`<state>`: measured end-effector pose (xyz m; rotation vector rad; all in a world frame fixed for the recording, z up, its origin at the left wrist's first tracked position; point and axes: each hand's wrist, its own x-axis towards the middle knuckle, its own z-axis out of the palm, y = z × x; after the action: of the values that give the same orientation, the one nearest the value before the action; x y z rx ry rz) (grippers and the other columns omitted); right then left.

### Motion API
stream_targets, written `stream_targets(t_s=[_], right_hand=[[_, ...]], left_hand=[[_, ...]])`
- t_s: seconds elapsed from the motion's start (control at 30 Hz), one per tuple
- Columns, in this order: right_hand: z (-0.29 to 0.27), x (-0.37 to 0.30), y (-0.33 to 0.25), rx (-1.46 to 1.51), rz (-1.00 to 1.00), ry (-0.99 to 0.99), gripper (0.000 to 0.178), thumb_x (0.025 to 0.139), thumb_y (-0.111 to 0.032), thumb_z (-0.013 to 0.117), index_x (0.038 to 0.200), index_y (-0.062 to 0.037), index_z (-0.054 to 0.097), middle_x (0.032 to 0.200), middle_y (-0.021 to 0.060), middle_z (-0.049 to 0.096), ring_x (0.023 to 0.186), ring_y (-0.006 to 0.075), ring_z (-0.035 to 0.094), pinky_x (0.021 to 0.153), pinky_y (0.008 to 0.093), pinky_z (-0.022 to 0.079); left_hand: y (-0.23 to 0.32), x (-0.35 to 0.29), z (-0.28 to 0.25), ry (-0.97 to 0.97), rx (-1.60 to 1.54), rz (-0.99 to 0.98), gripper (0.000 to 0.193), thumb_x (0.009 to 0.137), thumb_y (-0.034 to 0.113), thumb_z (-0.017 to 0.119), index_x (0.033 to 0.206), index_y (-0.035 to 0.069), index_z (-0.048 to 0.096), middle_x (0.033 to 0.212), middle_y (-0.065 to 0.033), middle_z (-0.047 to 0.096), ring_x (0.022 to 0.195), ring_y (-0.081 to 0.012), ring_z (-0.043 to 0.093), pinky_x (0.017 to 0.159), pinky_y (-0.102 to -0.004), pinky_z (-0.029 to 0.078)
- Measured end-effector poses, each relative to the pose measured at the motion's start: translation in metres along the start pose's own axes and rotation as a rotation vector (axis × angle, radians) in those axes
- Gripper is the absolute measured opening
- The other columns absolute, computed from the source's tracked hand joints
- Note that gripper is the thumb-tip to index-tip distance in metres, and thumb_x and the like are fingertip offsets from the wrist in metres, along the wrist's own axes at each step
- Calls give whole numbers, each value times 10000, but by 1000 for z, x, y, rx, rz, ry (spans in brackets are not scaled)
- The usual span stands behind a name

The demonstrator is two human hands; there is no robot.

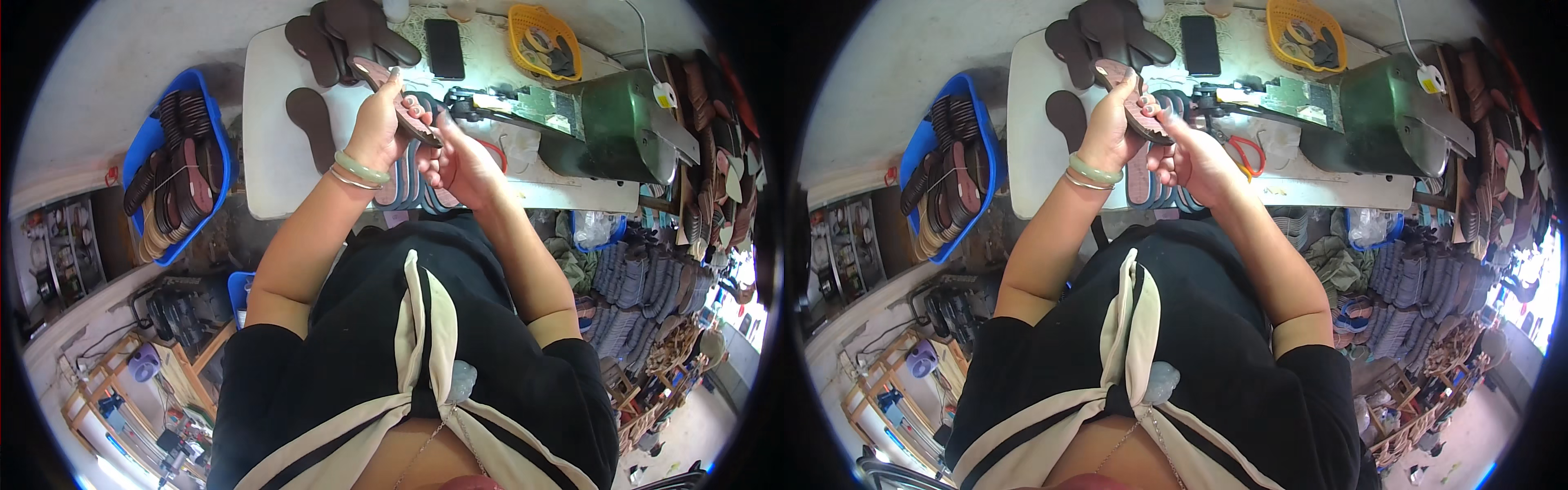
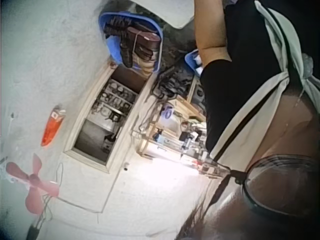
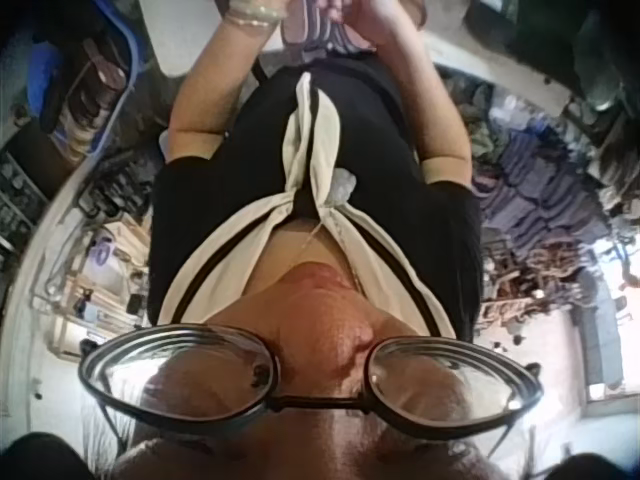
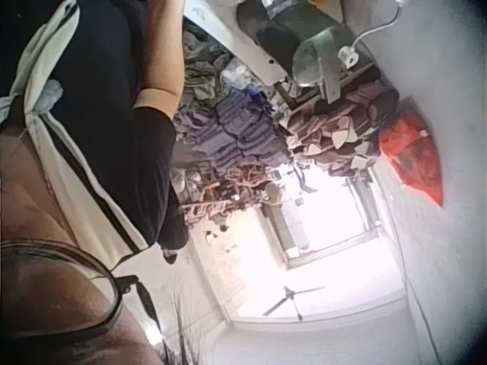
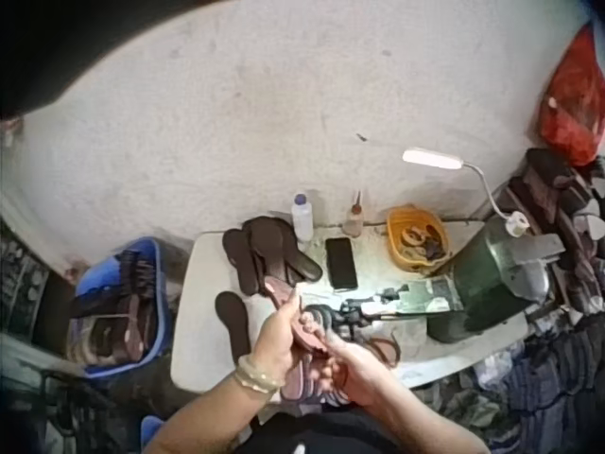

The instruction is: The person assembles slipper soles by hand. They pick up a sole from a blue bin, place it on a workbench, and use a handheld tool to press the edges of the sole. The person repeats this process for multiple soles, stacking the finished items on the table.

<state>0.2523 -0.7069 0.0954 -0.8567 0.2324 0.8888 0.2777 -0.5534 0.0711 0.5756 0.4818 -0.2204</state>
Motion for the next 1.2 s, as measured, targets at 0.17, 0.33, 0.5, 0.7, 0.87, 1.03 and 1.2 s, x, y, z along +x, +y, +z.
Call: stream_targets(t_s=[0.17, 0.33, 0.5, 0.7, 0.87, 1.03, 1.2], right_hand=[[-16, 26, 33, -281, -6, -105, 202, 924, -257, 608, 993, -73, 560, 772, 53, 661, 578, 93, 604, 518, 198, 448], [-23, 31, 60, -501, 97, -62, 265, 970, -237, 529, 1152, -48, 564, 881, 74, 694, 637, 106, 622, 591, 214, 464], [-47, 33, 70, -645, 67, 48, 299, 960, -224, 552, 1191, -37, 586, 860, 61, 694, 641, 81, 598, 576, 206, 445], [-67, 30, 72, -678, 65, 134, 247, 965, -190, 541, 1161, -53, 605, 867, 34, 686, 683, 53, 601, 583, 180, 448], [-78, 35, 83, -686, 48, 187, 246, 951, -143, 557, 1170, -37, 598, 917, 42, 676, 748, 65, 609, 648, 194, 453], [-119, 66, 110, -801, -92, 251, 320, 895, -122, 598, 1181, 23, 597, 966, 115, 691, 834, 155, 644, 753, 276, 495], [-104, 78, 110, -1028, -168, 304, 456, 825, -153, 668, 1228, 33, 566, 1009, 172, 683, 928, 235, 661, 834, 322, 493]], left_hand=[[-2, -11, -36, -55, 142, 94, 314, 1003, 295, 472, 1100, -4, 469, 871, -103, 582, 774, -193, 595, 761, -371, 526], [20, -23, -93, -94, 463, 261, 394, 975, 244, 535, 1244, -37, 473, 1056, -173, 649, 910, -237, 669, 793, -363, 558], [60, -8, -184, 207, 540, 344, 271, 933, 136, 548, 1151, -18, 499, 988, -158, 663, 844, -226, 678, 740, -347, 556], [49, 4, -227, 668, 1684, 656, 515, 890, 169, 595, 1348, 0, 432, 1270, -226, 531, 1160, -311, 539, 939, -429, 447], [-14, -2, -168, 320, 1829, 734, 504, 839, 290, 659, 1235, 8, 525, 1200, -220, 523, 1184, -368, 472, 1006, -451, 378], [-69, 13, -139, 338, 1784, 515, 833, 755, 346, 754, 1358, -61, 348, 1186, -269, 507, 1114, -408, 503, 983, -431, 405], [-69, 28, -164, 368, 1506, 404, 898, 732, 295, 768, 1389, -77, 281, 1196, -276, 516, 1121, -344, 524, 959, -399, 421]])
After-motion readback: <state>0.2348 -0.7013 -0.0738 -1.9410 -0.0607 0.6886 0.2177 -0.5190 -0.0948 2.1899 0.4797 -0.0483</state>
